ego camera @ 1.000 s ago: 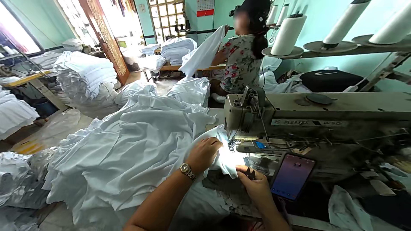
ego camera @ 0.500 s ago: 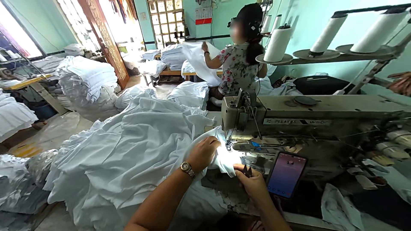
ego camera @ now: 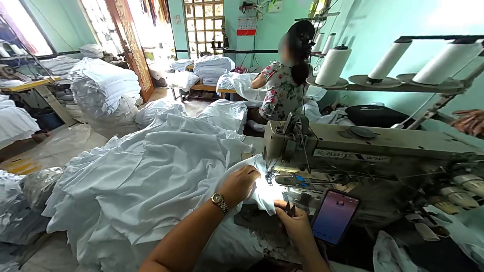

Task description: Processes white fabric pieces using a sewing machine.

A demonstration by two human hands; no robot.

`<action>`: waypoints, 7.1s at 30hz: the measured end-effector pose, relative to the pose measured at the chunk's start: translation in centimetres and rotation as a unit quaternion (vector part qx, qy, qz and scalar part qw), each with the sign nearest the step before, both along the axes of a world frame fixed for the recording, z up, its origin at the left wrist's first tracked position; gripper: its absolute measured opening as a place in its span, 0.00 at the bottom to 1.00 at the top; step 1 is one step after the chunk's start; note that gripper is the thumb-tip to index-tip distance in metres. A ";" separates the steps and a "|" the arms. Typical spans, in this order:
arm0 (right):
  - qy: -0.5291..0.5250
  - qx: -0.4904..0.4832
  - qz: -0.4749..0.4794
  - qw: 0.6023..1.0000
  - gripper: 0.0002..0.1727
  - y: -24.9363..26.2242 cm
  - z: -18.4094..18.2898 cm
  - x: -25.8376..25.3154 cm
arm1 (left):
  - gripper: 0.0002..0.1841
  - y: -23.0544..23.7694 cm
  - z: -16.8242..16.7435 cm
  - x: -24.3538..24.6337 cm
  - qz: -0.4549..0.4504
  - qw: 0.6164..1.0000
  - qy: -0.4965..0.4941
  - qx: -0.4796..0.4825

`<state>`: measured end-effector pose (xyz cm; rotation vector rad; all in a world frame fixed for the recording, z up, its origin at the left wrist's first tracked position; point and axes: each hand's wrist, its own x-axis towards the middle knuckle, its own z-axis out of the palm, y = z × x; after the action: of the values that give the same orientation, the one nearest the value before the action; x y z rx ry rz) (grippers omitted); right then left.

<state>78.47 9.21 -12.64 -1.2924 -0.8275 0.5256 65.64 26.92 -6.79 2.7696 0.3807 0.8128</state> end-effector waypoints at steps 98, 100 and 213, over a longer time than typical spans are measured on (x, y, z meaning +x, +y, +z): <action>-0.236 -0.069 0.201 0.948 0.13 -1.0 8.9 1.4 | 0.12 -1.1 15.4 -4.1 -0.171 0.960 0.220 -0.027; -0.254 -0.108 0.172 0.946 0.12 -0.2 8.5 1.9 | 0.11 -1.3 15.8 -4.4 -0.184 0.962 0.201 -0.032; -0.234 0.052 0.055 0.969 0.08 -3.3 1.3 -0.3 | 0.12 -3.7 4.7 -3.1 -0.091 0.977 0.190 0.031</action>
<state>78.19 5.92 -11.33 -1.2954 -1.3078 0.2588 62.52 23.22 -2.06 2.9585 0.1608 0.2541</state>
